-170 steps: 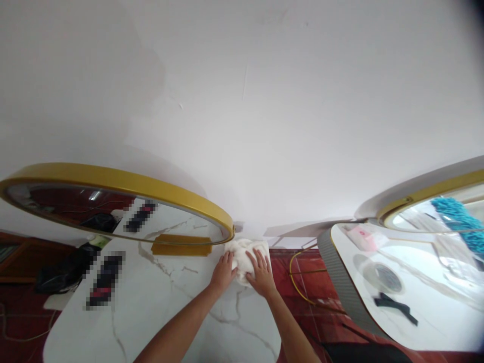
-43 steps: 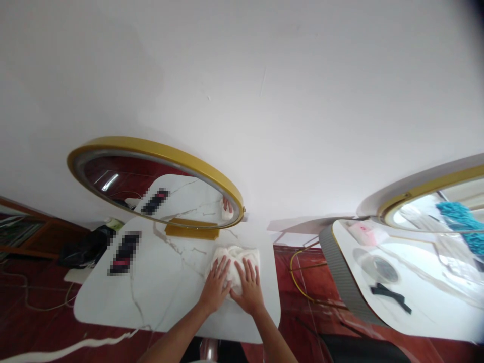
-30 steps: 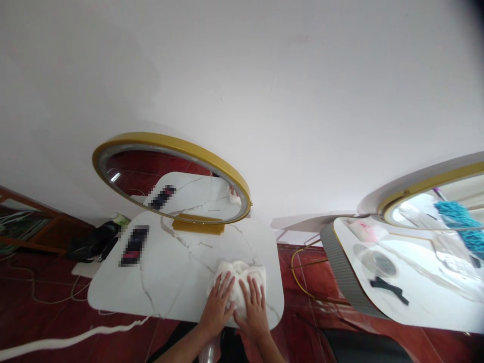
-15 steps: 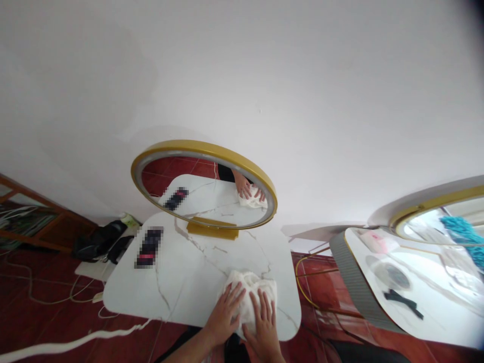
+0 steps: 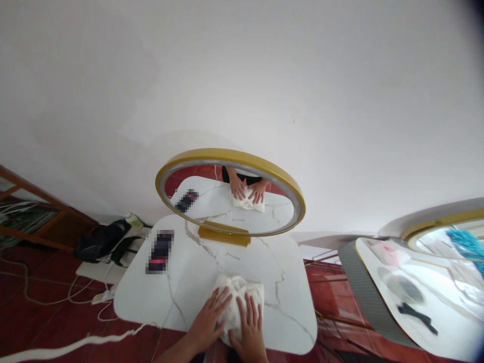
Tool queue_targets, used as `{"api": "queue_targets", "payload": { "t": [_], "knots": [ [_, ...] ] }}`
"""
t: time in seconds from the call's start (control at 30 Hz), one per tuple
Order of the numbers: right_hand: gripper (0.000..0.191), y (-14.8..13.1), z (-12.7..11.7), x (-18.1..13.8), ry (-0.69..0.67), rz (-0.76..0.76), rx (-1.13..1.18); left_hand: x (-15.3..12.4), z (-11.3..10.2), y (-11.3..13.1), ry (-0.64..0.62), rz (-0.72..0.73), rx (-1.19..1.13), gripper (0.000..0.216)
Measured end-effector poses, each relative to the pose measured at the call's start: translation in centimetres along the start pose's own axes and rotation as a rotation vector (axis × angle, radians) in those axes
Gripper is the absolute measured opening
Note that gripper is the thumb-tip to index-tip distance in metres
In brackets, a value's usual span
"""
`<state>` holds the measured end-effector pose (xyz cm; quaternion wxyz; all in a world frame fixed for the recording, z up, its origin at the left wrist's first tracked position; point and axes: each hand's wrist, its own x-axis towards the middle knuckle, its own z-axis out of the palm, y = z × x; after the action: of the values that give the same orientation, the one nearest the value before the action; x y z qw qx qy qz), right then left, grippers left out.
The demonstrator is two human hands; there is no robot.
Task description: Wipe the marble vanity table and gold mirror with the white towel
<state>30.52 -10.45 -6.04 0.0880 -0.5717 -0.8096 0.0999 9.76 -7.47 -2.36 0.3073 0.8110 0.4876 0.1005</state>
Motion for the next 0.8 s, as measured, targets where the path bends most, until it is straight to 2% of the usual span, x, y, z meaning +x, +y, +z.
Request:
{"api": "queue_targets", "payload": {
  "t": [0.13,0.3,0.5,0.8],
  "knots": [
    [0.083,-0.5,0.1,0.7,-0.014,0.007,0.008,0.1,-0.4,-0.9,-0.005,0.012,0.012,0.076],
    [0.085,-0.5,-0.4,2.0,-0.038,0.029,0.008,1.4,-0.4,-1.8,-0.017,0.033,0.040,0.078],
    [0.084,0.2,-1.0,5.6,-0.025,0.034,-0.012,4.5,-1.1,-3.2,0.034,0.032,0.078,0.077],
    [0.087,2.4,-1.4,11.7,0.012,0.013,-0.052,9.8,-3.4,-5.0,0.064,0.025,0.102,0.078]
  ]
}}
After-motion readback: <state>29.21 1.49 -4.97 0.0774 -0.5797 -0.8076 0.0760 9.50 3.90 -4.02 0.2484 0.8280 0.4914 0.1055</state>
